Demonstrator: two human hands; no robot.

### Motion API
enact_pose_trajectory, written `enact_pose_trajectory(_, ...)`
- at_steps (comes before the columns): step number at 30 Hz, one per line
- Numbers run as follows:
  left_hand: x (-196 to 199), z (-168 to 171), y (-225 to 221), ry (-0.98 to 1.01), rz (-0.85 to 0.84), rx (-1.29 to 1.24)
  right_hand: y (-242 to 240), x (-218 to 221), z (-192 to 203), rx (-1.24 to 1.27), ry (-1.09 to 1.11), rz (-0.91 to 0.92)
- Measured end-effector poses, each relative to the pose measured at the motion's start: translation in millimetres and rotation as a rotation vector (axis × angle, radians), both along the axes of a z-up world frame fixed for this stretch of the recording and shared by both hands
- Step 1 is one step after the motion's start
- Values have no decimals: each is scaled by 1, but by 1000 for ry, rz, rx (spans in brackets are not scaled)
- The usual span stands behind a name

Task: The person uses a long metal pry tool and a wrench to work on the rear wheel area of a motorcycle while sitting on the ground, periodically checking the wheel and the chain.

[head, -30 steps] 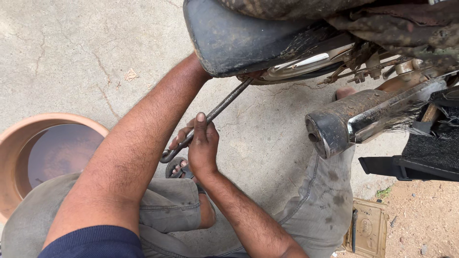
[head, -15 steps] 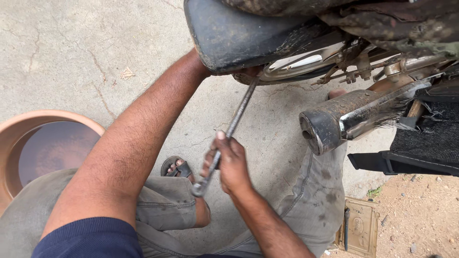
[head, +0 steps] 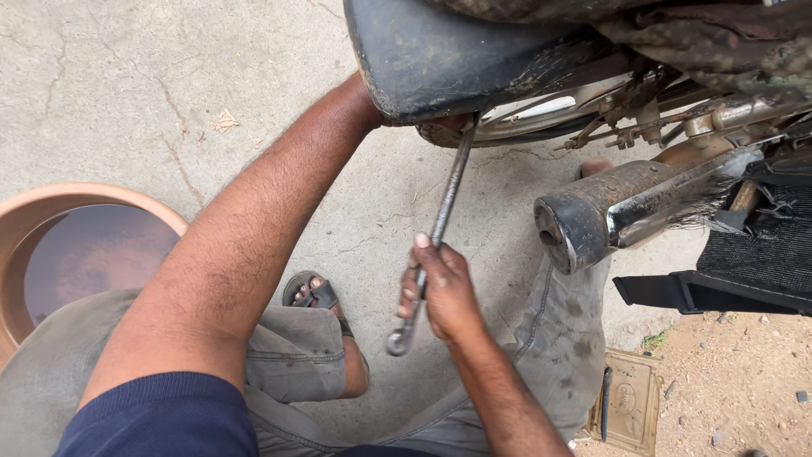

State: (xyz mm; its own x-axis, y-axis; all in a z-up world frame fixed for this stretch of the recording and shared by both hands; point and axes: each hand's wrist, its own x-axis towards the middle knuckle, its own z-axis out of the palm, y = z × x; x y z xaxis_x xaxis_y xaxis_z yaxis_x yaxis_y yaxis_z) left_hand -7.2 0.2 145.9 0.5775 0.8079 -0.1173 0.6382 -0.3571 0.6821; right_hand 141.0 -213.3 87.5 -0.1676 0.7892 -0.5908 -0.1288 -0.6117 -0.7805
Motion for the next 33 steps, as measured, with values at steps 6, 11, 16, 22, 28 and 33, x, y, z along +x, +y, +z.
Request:
enact_pose_trajectory(6, -2, 5, -4, 25, 12, 5, 5, -35, 5, -18, 139, -124)
enact_pose_trajectory(11, -4, 6, -2, 14, 7, 2, 10, 41, 32, -76, -79, 92)
enact_pose_trajectory(16, -2, 5, -5, 6, 25, 2, 9, 3, 22, -81, 86, -3)
enact_pose_trajectory(22, 0, 5, -8, 17, 49, 0, -36, 9, 21, -163, 326, -59)
enact_pose_trajectory(28, 4, 3, -16, 46, 139, -39, -69, 71, 12, -299, 134, 2)
enact_pose_trajectory(33, 7, 7, -17, -70, 110, -50, 18, 196, -54, -112, -619, 383)
